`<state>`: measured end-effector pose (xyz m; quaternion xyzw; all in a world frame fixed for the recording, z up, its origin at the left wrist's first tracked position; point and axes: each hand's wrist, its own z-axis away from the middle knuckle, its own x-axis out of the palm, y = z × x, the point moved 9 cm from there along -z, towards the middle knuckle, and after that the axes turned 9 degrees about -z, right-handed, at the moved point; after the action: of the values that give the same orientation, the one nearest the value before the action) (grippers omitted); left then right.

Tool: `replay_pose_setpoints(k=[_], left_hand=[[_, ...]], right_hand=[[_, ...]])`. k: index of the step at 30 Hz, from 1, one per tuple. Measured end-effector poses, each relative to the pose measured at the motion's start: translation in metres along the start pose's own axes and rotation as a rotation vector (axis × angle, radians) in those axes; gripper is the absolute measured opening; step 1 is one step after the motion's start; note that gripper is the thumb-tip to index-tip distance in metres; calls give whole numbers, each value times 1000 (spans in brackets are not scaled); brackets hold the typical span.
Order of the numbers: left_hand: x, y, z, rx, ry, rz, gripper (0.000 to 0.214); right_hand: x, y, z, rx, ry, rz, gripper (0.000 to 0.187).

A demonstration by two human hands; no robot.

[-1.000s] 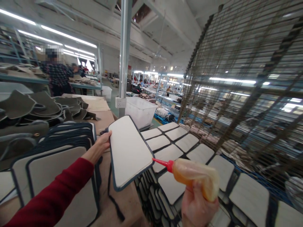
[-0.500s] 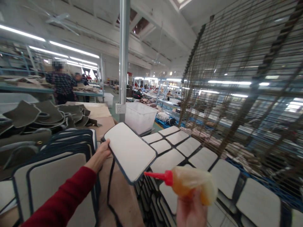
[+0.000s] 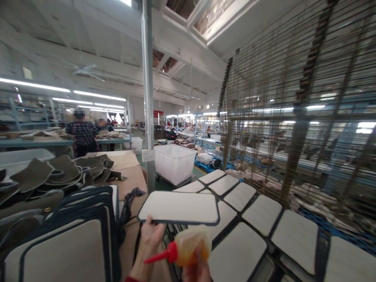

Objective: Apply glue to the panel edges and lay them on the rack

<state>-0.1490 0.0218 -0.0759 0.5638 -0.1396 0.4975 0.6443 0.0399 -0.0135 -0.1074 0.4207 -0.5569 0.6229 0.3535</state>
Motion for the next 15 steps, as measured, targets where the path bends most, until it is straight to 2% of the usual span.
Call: replay_pose_setpoints(k=[3,6,9,11,12,13,14,15], left_hand=[[-4,-5,22,29,48,190,49],[-10,-10,41,10,-76,180,45],[-36,-19,57,-73,-249,6,43],[-63,-17,64,-136,-253,-233,47],[-74,-3,65,-90,-202,-379,49],[-77,21,65,39,-152,-533,50],[-69,49,68,194,-125,-685,51],[-50,75,71,345,-140,-828,52]], right_hand=[[17,-4,-13,24,-29,-40,36],[27,-16,-17,4,18,-75,38],[35,-33,-20,-29,66,-63,42],[41,-43,-26,-3,40,-10,43],[43,-47,-28,17,24,17,42],[43,-49,-31,40,11,42,42],[41,-50,-32,59,3,61,42],[40,-50,-32,75,-4,77,42]])
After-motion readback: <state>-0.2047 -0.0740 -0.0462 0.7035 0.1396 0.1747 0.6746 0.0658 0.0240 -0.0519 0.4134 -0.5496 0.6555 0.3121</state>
